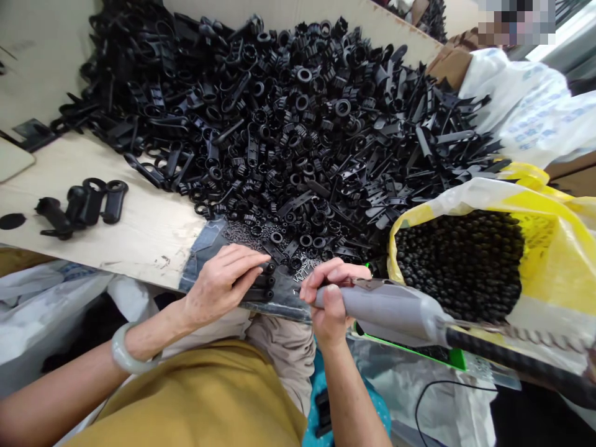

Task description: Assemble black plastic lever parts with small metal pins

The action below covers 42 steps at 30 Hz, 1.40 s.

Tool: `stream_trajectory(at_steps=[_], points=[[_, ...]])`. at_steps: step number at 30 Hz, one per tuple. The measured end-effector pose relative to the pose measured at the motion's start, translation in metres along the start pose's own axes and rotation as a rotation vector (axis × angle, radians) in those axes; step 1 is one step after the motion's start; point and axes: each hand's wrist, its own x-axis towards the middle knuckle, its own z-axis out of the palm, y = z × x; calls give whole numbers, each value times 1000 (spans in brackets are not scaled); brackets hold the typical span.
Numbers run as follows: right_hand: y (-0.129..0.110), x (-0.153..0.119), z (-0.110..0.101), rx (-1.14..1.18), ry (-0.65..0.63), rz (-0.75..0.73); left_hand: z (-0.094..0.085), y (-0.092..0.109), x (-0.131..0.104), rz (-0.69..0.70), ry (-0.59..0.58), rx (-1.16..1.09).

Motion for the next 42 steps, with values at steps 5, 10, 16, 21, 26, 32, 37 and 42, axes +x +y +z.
stream_trajectory(at_steps=[5, 10, 16, 21, 26, 32, 37, 42], points=[[-17, 7, 15, 34, -35, -44, 4, 13, -11, -37, -39, 51], [-21, 11, 32, 69, -71, -56, 9, 11, -15, -42, -70, 100], [-15, 10, 41, 91, -84, -39, 10, 10, -12, -30, -102, 98], [-9, 7, 40, 64, -86, -38, 12, 10, -12, -26, -112, 102], [-3, 7, 37, 106, -95, -33, 12, 10, -12, -41, -113, 90], [-4, 8, 36, 83, -112, -18, 10, 10, -8, -67, -147, 54], [-3, 7, 35, 96, -148, -17, 11, 9, -8, -66, -167, 45], [0, 7, 35, 105, -149, -20, 12, 7, -10, -82, -156, 11]])
